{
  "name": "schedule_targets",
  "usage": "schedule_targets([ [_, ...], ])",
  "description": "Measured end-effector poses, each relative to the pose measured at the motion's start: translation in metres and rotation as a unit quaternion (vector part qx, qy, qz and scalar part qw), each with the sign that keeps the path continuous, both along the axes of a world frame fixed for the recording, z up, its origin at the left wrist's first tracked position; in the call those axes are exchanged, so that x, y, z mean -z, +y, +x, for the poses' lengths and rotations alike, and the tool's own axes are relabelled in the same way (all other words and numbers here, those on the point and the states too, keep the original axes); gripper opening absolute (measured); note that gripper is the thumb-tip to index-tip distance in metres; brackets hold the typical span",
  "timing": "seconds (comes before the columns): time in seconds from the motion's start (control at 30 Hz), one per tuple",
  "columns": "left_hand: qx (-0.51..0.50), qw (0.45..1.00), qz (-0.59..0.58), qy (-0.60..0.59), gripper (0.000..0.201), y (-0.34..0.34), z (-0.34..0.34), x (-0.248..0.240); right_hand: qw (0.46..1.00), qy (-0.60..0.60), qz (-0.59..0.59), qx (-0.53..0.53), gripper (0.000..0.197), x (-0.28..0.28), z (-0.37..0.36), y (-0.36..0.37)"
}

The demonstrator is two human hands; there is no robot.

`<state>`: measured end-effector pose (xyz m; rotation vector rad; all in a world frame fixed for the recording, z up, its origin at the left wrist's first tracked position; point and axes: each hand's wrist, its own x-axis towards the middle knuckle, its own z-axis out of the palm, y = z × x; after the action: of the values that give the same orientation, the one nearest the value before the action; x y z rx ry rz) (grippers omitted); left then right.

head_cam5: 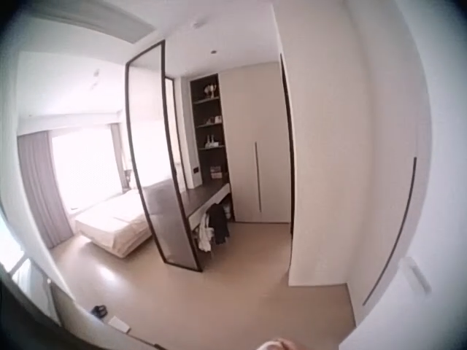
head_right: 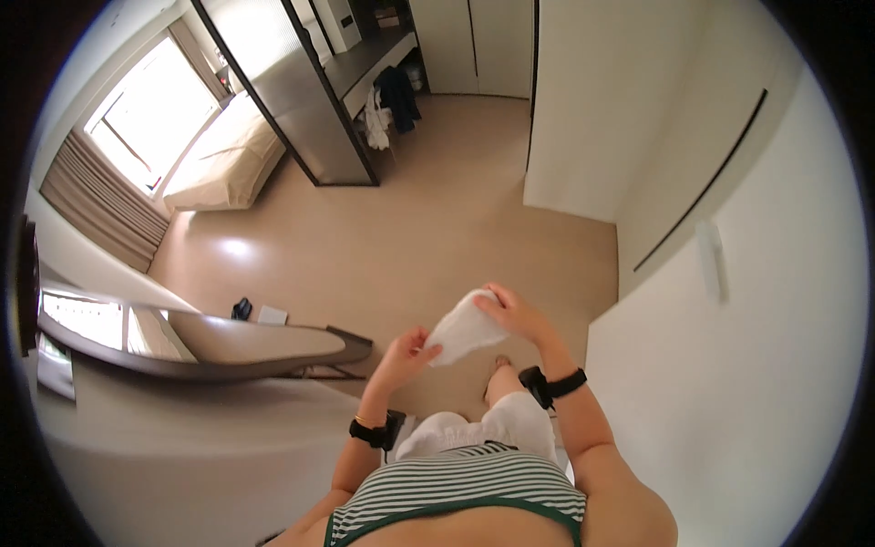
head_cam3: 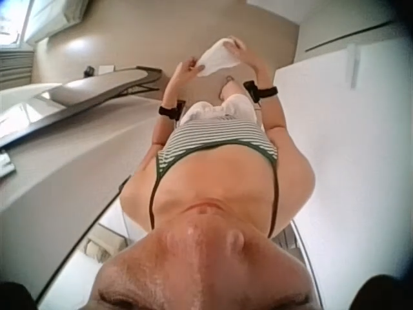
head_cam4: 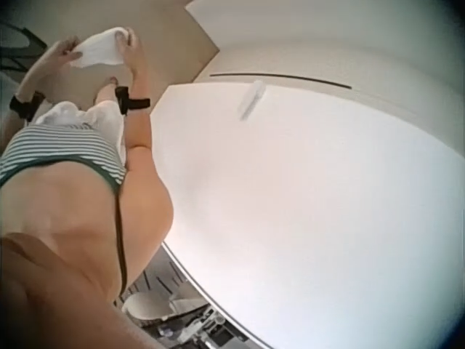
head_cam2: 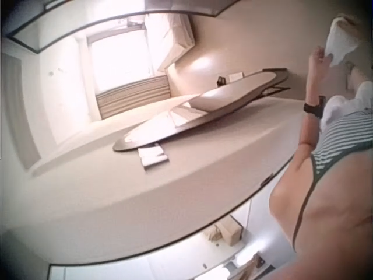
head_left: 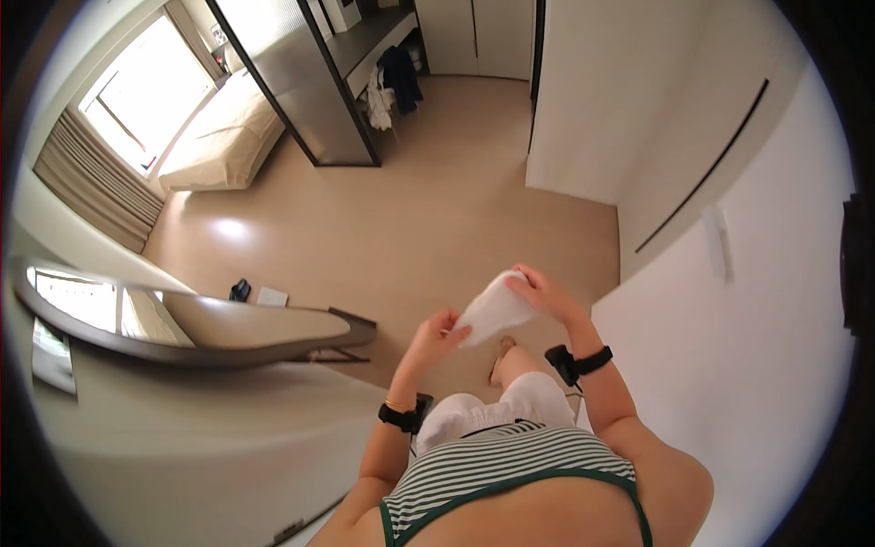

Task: Cleaning and wiping the exterior and interior surfaces of a toilet seat and lid with a wet wipe.

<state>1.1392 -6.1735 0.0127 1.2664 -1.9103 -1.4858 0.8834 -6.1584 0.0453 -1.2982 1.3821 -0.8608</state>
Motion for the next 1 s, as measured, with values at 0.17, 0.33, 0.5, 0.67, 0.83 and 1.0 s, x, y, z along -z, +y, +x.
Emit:
schedule_targets([
  [0.17, -0.002, 0.978, 0.037, 0.205, 0.023, -0.117, -0.06, 0.044, 0.998, -0.052, -0.017, 0.018, 0.029, 0.045, -0.058, -0.116],
  [0.33, -0.106, 0.988, 0.008, 0.108, 0.025, -0.259, -0.11, 0.057, 1.0, -0.014, -0.009, 0.026, 0.03, 0.053, -0.108, -0.265],
  [0.5, -0.233, 0.966, 0.08, 0.077, 0.023, -0.393, -0.16, 0.056, 0.946, 0.171, -0.269, 0.063, 0.029, 0.051, -0.094, -0.397],
  [0.67, -0.304, 0.847, 0.273, 0.339, 0.027, -0.543, -0.201, 0.04, 0.915, 0.19, -0.333, -0.124, 0.032, 0.048, -0.1, -0.525],
  [0.83, -0.235, 0.944, 0.078, 0.218, 0.026, -0.685, -0.217, 0.07, 0.92, 0.177, -0.325, -0.128, 0.034, 0.07, -0.124, -0.667],
  [1.0, -0.229, 0.962, -0.08, 0.127, 0.024, -0.846, -0.268, 0.044, 0.994, -0.025, -0.101, 0.039, 0.031, 0.072, -0.174, -0.813],
])
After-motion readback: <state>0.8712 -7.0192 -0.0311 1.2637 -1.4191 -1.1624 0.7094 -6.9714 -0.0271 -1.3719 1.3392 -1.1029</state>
